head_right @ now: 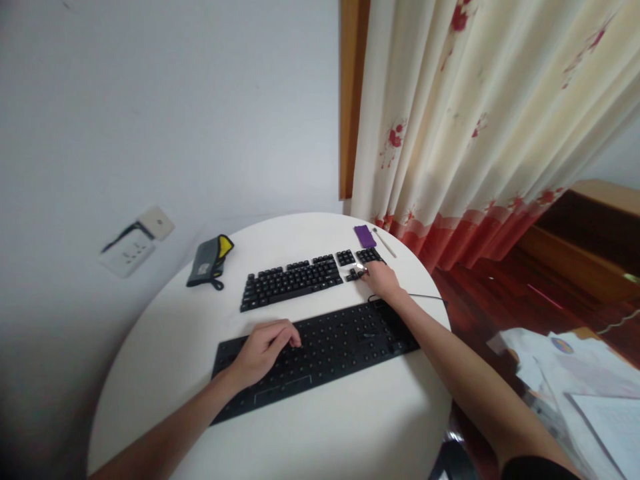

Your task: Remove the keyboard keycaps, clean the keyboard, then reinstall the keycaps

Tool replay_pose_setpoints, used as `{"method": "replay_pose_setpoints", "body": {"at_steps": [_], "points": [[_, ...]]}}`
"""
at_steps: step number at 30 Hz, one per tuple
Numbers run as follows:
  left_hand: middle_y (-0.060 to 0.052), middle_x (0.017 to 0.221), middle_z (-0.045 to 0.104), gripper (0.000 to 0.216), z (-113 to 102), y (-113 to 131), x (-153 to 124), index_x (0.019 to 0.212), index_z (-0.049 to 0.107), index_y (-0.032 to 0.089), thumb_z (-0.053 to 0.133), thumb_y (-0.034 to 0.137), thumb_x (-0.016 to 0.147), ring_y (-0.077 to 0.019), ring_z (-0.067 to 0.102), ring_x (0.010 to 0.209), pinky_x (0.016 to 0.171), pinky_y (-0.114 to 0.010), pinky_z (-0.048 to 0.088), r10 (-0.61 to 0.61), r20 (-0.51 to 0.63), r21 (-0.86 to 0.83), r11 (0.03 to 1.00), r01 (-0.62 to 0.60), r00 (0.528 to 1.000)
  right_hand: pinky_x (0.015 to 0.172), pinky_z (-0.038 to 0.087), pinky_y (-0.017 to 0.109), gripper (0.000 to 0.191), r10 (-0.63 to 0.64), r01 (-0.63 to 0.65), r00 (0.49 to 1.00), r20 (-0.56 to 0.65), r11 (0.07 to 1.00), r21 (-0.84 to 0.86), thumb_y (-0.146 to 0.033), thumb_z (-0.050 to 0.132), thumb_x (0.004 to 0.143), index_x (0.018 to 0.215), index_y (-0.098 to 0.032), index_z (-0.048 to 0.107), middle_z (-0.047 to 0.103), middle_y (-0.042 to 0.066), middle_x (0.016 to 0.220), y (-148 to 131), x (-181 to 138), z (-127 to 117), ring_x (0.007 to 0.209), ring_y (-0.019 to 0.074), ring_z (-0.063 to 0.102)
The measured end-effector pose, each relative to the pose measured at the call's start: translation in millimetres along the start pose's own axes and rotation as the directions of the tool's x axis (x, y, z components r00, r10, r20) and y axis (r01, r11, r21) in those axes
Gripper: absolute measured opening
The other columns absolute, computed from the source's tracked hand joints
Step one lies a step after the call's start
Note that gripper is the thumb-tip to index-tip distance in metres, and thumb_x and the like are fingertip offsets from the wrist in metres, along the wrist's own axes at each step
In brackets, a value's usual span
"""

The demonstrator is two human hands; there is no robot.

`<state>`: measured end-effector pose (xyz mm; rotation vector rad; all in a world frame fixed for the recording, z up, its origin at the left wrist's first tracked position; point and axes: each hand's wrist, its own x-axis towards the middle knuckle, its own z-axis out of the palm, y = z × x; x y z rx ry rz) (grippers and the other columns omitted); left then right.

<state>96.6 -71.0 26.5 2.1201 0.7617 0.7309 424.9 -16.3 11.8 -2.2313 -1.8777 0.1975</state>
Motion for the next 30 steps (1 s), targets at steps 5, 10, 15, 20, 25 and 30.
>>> {"method": "replay_pose_setpoints", "body": {"at_steps": [5,10,15,20,25,30], "points": [[-0.002,0.073,0.067,0.038,-0.1,1.1,0.2,0.075,0.066,0.016,0.041,0.030,0.101,-0.0142,0.062,0.071,0.073,-0.025,0.045,-0.002,0.002,0.004,1.000,0.002,1.000,0.064,0.037,0.026,0.013,-0.008,0.009,0.999,-0.036,0.999,0.044,-0.028,0.066,0.082,0.085,-0.017,0.072,0.073,0.011,0.089,-2.2,-3.1,-3.4,0.082,0.0230,0.065],[-0.002,0.073,0.067,0.038,-0.8,1.6,0.4,0.075,0.066,0.016,0.041,0.029,0.100,-0.0142,0.062,0.072,0.073,-0.025,0.045,-0.003,0.001,0.009,1.000,0.003,1.000,0.066,0.039,0.027,0.032,0.000,0.025,0.985,-0.172,0.990,0.141,-0.041,0.053,0.092,0.089,-0.015,0.072,0.072,0.010,0.085,5.8,-20.7,-32.7,0.077,0.0202,0.063],[-0.001,0.073,0.067,0.037,-0.5,0.9,1.1,0.075,0.066,0.016,0.041,0.029,0.100,-0.0142,0.062,0.071,0.071,-0.025,0.045,0.001,0.011,0.004,1.000,-0.001,1.000,0.064,0.042,0.028,0.057,0.094,0.157,0.911,-0.401,0.821,0.549,-0.053,0.031,0.098,0.084,-0.014,0.071,0.064,0.006,0.070,28.2,-63.3,-67.2,0.067,0.0179,0.058],[-0.001,0.073,0.067,0.037,-0.8,0.5,1.8,0.076,0.066,0.017,0.042,0.029,0.100,-0.0142,0.062,0.072,0.072,-0.025,0.045,-0.003,0.026,0.025,1.000,0.003,1.000,0.065,0.040,0.028,0.056,0.172,0.148,0.892,-0.418,0.763,0.629,-0.055,0.027,0.099,0.086,-0.018,0.067,0.061,0.004,0.076,41.5,-123.9,-66.3,0.071,0.0169,0.055],[-0.001,0.075,0.067,0.036,-0.7,0.0,3.0,0.077,0.066,0.017,0.042,0.030,0.100,-0.0145,0.063,0.073,0.072,-0.025,0.046,-0.013,0.031,0.037,0.999,0.012,0.999,0.050,0.031,0.025,0.044,0.287,-0.026,0.933,-0.215,0.652,0.758,-0.052,0.040,0.096,0.070,-0.019,0.054,0.043,-0.003,0.054,43.1,-167.7,-40.4,0.051,0.0125,0.041],[-0.001,0.075,0.068,0.036,0.1,-1.6,3.3,0.077,0.066,0.018,0.041,0.031,0.100,-0.0144,0.063,0.073,0.072,-0.025,0.047,-0.015,0.047,0.036,0.999,0.013,0.999,0.051,0.032,0.025,0.041,0.268,-0.070,0.949,-0.163,0.686,0.724,-0.047,0.042,0.096,0.067,-0.019,0.052,0.044,-0.003,0.054,44.4,-181.7,-23.3,0.051,0.0121,0.041]]}}
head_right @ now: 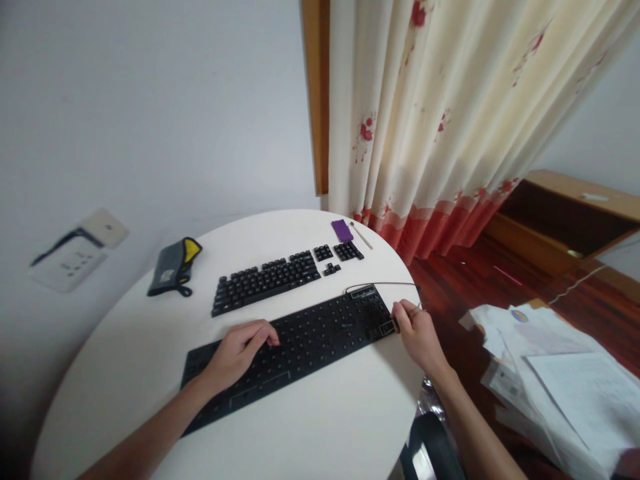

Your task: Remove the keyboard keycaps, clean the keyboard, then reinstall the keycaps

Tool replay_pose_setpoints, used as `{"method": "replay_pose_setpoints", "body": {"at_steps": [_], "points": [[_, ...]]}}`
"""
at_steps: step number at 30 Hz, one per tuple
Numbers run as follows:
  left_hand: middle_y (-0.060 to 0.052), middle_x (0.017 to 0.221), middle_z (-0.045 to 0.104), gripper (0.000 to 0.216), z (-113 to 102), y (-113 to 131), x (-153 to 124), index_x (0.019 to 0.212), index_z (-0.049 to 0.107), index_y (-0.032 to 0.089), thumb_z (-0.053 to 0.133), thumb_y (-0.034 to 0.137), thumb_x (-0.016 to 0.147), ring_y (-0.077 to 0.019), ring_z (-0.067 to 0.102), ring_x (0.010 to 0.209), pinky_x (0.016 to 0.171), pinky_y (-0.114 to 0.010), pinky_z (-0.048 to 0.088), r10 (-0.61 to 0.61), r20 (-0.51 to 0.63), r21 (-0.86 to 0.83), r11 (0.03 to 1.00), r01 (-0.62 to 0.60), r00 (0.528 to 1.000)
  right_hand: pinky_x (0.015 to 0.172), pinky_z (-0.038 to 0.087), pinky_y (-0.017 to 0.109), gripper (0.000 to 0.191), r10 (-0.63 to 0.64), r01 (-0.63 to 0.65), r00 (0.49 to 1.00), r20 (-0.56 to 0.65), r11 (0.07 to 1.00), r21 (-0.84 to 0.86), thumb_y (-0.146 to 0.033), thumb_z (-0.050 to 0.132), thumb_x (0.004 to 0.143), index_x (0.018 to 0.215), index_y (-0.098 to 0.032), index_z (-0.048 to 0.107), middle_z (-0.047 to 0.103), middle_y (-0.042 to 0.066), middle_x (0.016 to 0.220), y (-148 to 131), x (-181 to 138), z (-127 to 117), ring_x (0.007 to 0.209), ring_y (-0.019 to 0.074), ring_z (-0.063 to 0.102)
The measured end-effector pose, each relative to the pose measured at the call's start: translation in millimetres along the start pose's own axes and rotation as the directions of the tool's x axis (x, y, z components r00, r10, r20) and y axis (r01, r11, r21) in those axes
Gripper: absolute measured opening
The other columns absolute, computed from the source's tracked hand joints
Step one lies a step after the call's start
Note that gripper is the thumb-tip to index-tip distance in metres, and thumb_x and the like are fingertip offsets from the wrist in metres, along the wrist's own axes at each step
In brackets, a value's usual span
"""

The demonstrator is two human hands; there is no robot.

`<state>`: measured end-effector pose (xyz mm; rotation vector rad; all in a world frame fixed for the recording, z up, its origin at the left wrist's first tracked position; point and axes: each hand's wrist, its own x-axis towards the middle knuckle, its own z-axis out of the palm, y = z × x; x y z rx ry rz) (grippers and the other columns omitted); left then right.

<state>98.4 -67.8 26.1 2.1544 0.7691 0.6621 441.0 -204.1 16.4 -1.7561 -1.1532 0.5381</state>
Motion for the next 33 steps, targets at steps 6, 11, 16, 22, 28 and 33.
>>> {"method": "replay_pose_setpoints", "body": {"at_steps": [6,11,16,22,28,33], "points": [[-0.001,0.075,0.068,0.037,0.7,-0.9,0.9,0.077,0.066,0.017,0.041,0.032,0.100,-0.0146,0.063,0.073,0.071,-0.025,0.047,-0.001,-0.007,0.008,1.000,0.001,1.000,0.051,0.031,0.025,0.040,-0.019,0.019,1.000,0.010,1.000,-0.014,-0.045,0.043,0.095,0.066,-0.019,0.051,0.045,-0.003,0.054,5.6,1.5,8.1,0.051,0.0122,0.042],[-0.001,0.075,0.068,0.037,0.3,0.8,0.7,0.077,0.066,0.018,0.042,0.032,0.100,-0.0152,0.063,0.073,0.072,-0.025,0.047,-0.007,0.002,0.021,1.000,0.007,1.000,0.051,0.031,0.025,0.040,-0.031,0.031,0.999,0.037,1.000,0.000,-0.047,0.041,0.095,0.067,-0.020,0.050,0.045,-0.003,0.054,5.1,-0.3,15.0,0.051,0.0129,0.040],[-0.001,0.074,0.068,0.037,-0.1,2.6,1.4,0.075,0.066,0.018,0.042,0.032,0.100,-0.0150,0.063,0.072,0.072,-0.025,0.047,-0.007,0.003,0.026,1.000,0.007,1.000,0.051,0.029,0.026,0.040,-0.078,0.087,0.994,0.080,0.988,-0.127,-0.048,0.038,0.096,0.066,-0.022,0.044,0.041,-0.004,0.054,0.6,-7.5,17.5,0.052,0.0132,0.038],[-0.001,0.075,0.069,0.037,0.6,0.8,1.6,0.076,0.066,0.018,0.042,0.032,0.100,-0.0148,0.063,0.073,0.072,-0.025,0.047,-0.011,0.014,0.025,1.000,0.011,1.000,0.055,0.027,0.027,0.035,-0.198,0.260,0.958,0.206,0.906,-0.335,-0.042,0.038,0.097,0.069,-0.023,0.042,0.042,-0.003,0.057,-0.7,-10.3,27.5,0.052,0.0134,0.039],[-0.001,0.075,0.069,0.037,0.7,-2.1,1.3,0.076,0.066,0.017,0.042,0.032,0.100,-0.0148,0.063,0.074,0.073,-0.025,0.046,-0.026,0.020,0.031,0.999,0.025,0.999,0.055,0.028,0.028,0.032,-0.164,0.223,0.967,0.195,0.913,-0.341,-0.042,0.040,0.096,0.071,-0.022,0.047,0.046,-0.002,0.057,-0.6,-7.7,25.9,0.052,0.0145,0.041],[-0.001,0.075,0.069,0.037,0.5,-1.1,1.7,0.076,0.067,0.018,0.042,0.032,0.100,-0.0150,0.063,0.074,0.072,-0.025,0.046,-0.025,0.027,0.029,0.999,0.024,0.999,0.049,0.031,0.025,0.040,-0.043,0.056,0.991,0.129,0.994,-0.096,-0.047,0.037,0.097,0.068,-0.022,0.048,0.043,-0.003,0.053,-4.3,-5.9,21.8,0.049,0.0137,0.040]]}}
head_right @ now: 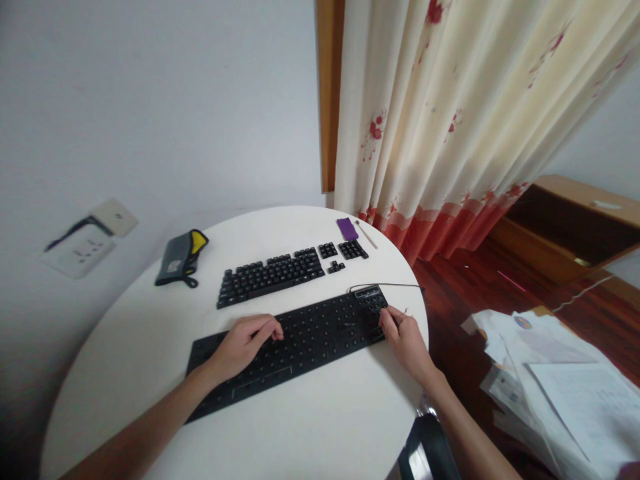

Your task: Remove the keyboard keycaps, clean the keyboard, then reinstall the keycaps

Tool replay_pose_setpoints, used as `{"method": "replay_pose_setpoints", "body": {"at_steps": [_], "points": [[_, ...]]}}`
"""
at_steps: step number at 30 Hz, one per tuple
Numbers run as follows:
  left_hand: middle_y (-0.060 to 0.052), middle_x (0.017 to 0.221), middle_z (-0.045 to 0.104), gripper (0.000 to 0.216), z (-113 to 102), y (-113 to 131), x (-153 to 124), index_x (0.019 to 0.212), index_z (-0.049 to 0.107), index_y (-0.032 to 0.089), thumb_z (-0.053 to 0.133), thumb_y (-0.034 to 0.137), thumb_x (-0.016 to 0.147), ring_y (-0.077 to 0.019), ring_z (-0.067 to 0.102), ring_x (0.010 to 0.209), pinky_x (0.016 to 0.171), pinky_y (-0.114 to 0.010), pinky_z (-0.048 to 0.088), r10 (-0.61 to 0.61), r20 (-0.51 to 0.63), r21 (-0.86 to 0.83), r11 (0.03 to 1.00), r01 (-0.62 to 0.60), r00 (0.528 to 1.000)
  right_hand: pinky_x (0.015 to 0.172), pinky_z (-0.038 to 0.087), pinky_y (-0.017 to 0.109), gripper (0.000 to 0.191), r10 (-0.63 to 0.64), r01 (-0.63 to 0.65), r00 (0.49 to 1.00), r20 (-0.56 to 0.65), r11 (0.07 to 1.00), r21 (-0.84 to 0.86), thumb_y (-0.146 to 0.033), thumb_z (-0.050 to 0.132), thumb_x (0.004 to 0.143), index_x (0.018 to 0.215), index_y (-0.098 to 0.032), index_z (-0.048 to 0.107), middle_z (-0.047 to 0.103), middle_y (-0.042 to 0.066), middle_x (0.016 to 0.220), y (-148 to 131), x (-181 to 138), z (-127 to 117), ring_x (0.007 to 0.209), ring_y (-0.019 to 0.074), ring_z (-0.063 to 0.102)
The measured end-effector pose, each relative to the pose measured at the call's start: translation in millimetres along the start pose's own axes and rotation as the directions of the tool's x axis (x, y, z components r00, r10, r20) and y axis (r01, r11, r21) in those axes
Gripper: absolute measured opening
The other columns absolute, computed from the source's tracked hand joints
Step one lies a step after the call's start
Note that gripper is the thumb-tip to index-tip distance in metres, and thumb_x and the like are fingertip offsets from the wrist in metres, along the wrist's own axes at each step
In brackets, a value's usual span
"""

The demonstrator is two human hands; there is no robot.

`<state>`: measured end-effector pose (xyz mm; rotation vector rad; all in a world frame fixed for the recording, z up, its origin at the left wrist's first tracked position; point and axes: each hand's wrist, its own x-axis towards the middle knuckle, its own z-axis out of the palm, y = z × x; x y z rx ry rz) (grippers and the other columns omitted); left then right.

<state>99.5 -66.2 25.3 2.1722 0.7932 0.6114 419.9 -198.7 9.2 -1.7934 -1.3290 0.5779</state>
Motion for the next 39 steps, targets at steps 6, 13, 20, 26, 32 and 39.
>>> {"method": "replay_pose_setpoints", "body": {"at_steps": [6,13,20,26,32,39], "points": [[-0.001,0.076,0.069,0.036,0.7,-1.7,-0.3,0.077,0.067,0.018,0.042,0.032,0.100,-0.0150,0.063,0.074,0.072,-0.025,0.047,0.008,0.010,-0.009,1.000,-0.008,1.000,0.045,0.030,0.025,0.044,0.057,-0.051,0.997,-0.059,0.994,0.093,-0.052,0.040,0.095,0.065,-0.021,0.050,0.043,-0.003,0.049,0.5,1.3,4.0,0.045,0.0132,0.038],[-0.001,0.076,0.069,0.038,1.1,-1.2,-0.1,0.077,0.067,0.018,0.042,0.034,0.100,-0.0152,0.063,0.074,0.073,-0.026,0.047,0.008,0.014,-0.002,1.000,-0.008,1.000,0.047,0.031,0.025,0.044,0.047,-0.036,0.995,-0.084,0.991,0.127,-0.051,0.041,0.095,0.063,-0.021,0.051,0.044,-0.002,0.050,4.9,0.4,3.8,0.048,0.0134,0.039],[-0.001,0.075,0.069,0.039,0.7,0.9,-0.1,0.076,0.068,0.018,0.042,0.035,0.100,-0.0153,0.062,0.073,0.072,-0.026,0.047,0.017,0.009,-0.012,1.000,-0.017,1.000,0.050,0.033,0.026,0.044,0.049,-0.032,0.992,-0.114,0.989,0.143,-0.048,0.040,0.096,0.064,-0.020,0.054,0.046,-0.002,0.050,9.3,0.1,4.7,0.049,0.0141,0.043],[-0.001,0.075,0.069,0.037,0.1,1.9,0.3,0.077,0.068,0.018,0.042,0.033,0.099,-0.0152,0.063,0.073,0.072,-0.026,0.047,0.025,0.014,-0.019,1.000,-0.024,1.000,0.048,0.033,0.026,0.045,0.062,-0.033,0.981,-0.183,0.986,0.161,-0.046,0.040,0.096,0.061,-0.021,0.052,0.045,-0.002,0.050,3.1,-1.9,8.6,0.048,0.0141,0.042],[-0.001,0.074,0.069,0.038,0.7,1.2,0.4,0.077,0.068,0.017,0.042,0.033,0.099,-0.0150,0.063,0.073,0.071,-0.025,0.047,0.022,0.014,-0.011,1.000,-0.022,1.000,0.047,0.029,0.026,0.043,0.021,-0.009,0.974,-0.225,0.999,0.051,-0.047,0.037,0.097,0.064,-0.022,0.050,0.044,-0.002,0.050,6.2,-5.7,14.1,0.046,0.0140,0.041],[0.000,0.074,0.069,0.037,1.7,1.9,0.6,0.076,0.068,0.018,0.044,0.032,0.099,-0.0145,0.063,0.072,0.071,-0.024,0.046,0.019,0.012,-0.007,1.000,-0.019,1.000,0.052,0.025,0.030,0.042,-0.147,0.048,0.979,-0.138,0.833,-0.551,-0.044,0.033,0.099,0.075,-0.022,0.059,0.062,0.005,0.055,1.1,-3.0,18.2,0.047,0.0198,0.055]]}}
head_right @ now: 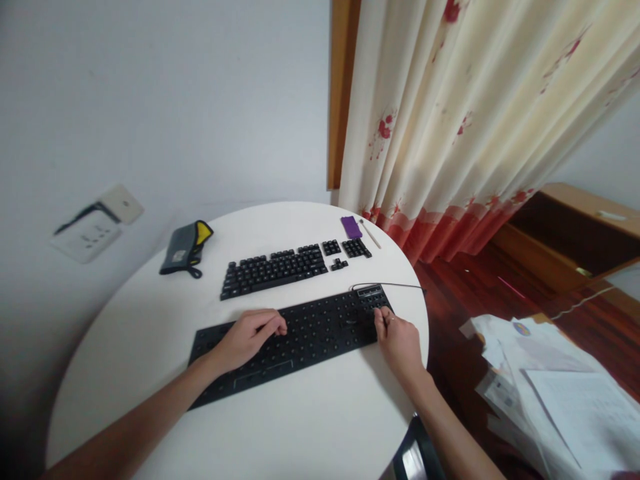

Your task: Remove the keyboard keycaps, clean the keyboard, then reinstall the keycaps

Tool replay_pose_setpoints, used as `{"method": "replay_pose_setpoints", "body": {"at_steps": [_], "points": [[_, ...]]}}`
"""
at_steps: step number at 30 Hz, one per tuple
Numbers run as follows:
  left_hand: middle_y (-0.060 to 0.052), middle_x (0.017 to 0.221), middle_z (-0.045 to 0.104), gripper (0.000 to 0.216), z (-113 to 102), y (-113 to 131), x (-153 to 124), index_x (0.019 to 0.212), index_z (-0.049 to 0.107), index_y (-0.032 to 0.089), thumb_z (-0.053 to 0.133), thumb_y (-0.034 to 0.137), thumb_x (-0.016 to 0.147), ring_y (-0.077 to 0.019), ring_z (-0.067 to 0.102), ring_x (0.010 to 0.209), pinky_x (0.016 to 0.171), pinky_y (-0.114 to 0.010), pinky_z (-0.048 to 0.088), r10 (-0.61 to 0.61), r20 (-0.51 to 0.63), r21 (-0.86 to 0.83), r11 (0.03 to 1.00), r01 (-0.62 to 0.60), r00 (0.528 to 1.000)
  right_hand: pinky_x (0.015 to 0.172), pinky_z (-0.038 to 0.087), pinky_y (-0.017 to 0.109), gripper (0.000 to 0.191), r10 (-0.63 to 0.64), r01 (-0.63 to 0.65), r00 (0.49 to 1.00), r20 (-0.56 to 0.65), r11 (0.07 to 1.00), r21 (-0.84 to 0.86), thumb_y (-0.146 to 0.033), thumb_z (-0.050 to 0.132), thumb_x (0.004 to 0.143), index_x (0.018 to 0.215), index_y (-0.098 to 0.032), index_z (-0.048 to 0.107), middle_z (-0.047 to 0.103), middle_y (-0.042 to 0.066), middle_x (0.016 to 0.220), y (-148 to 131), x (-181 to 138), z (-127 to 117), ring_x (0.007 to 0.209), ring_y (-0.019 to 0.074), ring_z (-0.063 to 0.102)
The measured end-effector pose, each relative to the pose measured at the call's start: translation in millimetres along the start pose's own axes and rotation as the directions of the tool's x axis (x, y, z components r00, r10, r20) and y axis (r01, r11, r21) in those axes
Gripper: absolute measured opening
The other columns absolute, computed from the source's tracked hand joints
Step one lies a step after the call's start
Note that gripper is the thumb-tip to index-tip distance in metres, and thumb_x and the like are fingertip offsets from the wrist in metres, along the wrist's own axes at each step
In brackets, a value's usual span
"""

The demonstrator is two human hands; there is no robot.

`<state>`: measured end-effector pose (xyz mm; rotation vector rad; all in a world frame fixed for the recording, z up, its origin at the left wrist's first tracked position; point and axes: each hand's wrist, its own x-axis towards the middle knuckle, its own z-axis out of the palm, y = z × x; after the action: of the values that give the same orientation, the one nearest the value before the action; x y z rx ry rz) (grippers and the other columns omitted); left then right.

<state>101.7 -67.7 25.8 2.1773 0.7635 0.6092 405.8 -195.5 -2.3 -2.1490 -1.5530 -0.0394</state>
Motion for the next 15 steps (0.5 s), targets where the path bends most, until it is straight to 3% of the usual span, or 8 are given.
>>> {"method": "replay_pose_setpoints", "body": {"at_steps": [5,9,12,15], "points": [[0.000,0.075,0.069,0.036,0.1,-1.3,0.3,0.076,0.068,0.017,0.044,0.032,0.099,-0.0144,0.064,0.074,0.073,-0.024,0.046,-0.004,0.008,0.003,1.000,0.004,1.000,0.052,0.023,0.029,0.043,-0.008,0.020,0.998,0.065,0.982,-0.187,-0.040,0.029,0.101,0.083,-0.020,0.062,0.068,0.008,0.061,-6.0,3.1,-1.9,0.049,0.0206,0.059],[-0.001,0.076,0.069,0.037,0.3,-2.7,0.4,0.076,0.067,0.017,0.043,0.032,0.100,-0.0147,0.063,0.075,0.073,-0.024,0.046,-0.014,0.020,0.003,1.000,0.014,1.000,0.051,0.024,0.028,0.042,0.076,-0.059,0.995,0.067,0.973,-0.223,-0.038,0.032,0.101,0.086,-0.018,0.065,0.069,0.010,0.063,-5.5,8.6,-2.4,0.052,0.0200,0.060],[0.000,0.076,0.069,0.037,0.3,-2.5,0.3,0.076,0.067,0.017,0.043,0.032,0.100,-0.0146,0.063,0.075,0.073,-0.025,0.046,-0.023,0.021,0.001,1.000,0.023,1.000,0.053,0.028,0.027,0.042,0.105,-0.101,0.993,0.058,0.993,-0.064,-0.038,0.033,0.100,0.082,-0.017,0.065,0.068,0.009,0.065,-0.8,12.6,-1.7,0.056,0.0197,0.061],[0.000,0.076,0.069,0.036,0.1,-1.5,0.2,0.076,0.067,0.017,0.043,0.032,0.099,-0.0143,0.063,0.075,0.073,-0.024,0.045,-0.022,0.016,-0.002,1.000,0.022,1.000,0.052,0.030,0.026,0.045,0.116,-0.128,0.991,0.068,0.967,0.219,-0.044,0.034,0.098,0.070,-0.019,0.059,0.061,0.004,0.056,6.3,12.1,0.3,0.051,0.0169,0.055]]}}
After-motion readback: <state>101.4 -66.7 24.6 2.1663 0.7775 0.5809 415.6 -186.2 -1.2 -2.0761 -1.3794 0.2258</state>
